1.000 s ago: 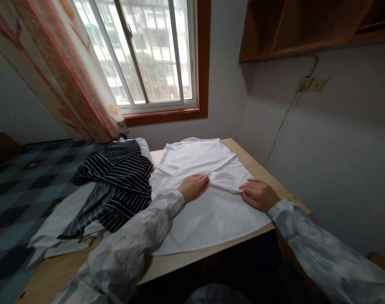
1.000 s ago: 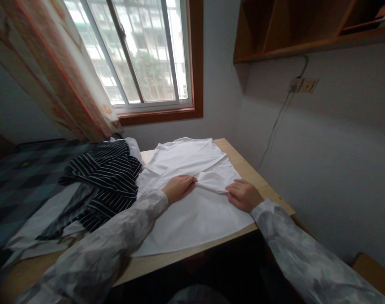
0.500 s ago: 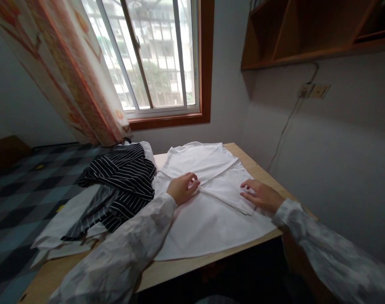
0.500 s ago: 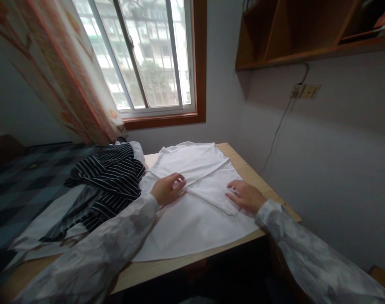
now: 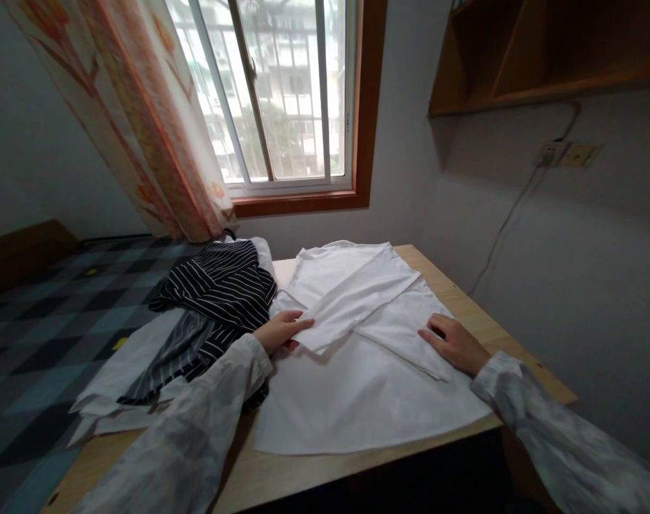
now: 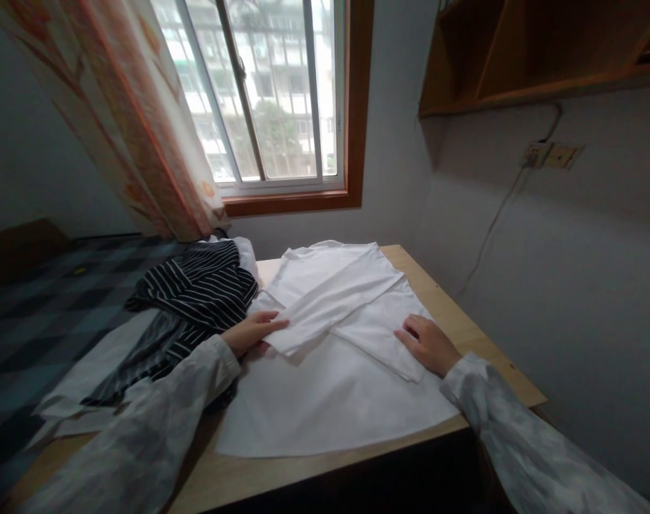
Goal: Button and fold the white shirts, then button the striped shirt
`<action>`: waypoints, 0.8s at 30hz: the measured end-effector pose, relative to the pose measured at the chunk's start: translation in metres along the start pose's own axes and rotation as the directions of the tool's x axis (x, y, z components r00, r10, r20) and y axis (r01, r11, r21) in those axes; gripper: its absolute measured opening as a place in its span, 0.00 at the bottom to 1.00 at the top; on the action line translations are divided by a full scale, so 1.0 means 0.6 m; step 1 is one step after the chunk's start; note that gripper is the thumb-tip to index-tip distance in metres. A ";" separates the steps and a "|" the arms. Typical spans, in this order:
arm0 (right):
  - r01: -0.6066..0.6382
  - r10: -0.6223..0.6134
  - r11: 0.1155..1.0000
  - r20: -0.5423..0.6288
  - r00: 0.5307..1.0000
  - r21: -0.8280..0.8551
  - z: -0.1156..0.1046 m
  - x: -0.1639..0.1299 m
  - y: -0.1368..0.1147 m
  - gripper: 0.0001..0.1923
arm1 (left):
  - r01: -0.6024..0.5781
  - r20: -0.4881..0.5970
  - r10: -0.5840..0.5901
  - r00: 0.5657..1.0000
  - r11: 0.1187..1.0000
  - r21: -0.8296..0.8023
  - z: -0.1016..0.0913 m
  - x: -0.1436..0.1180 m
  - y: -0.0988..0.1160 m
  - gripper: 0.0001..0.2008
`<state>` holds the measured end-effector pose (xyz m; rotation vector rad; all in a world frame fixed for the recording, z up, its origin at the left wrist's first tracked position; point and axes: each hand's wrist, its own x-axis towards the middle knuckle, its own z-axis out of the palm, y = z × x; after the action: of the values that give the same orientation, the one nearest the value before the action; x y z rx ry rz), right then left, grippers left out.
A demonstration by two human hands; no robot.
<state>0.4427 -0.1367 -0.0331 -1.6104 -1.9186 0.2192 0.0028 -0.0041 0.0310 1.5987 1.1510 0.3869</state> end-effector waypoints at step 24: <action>0.061 -0.042 0.994 0.211 0.977 -0.085 -0.058 0.030 0.005 0.19 | -0.018 0.076 -0.056 0.996 0.674 0.739 0.007 -0.034 0.044 0.29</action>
<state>0.4630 -0.1282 -0.0006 -1.6501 -2.1551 0.2935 0.0086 -0.0221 0.0590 2.2759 1.3377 -0.2269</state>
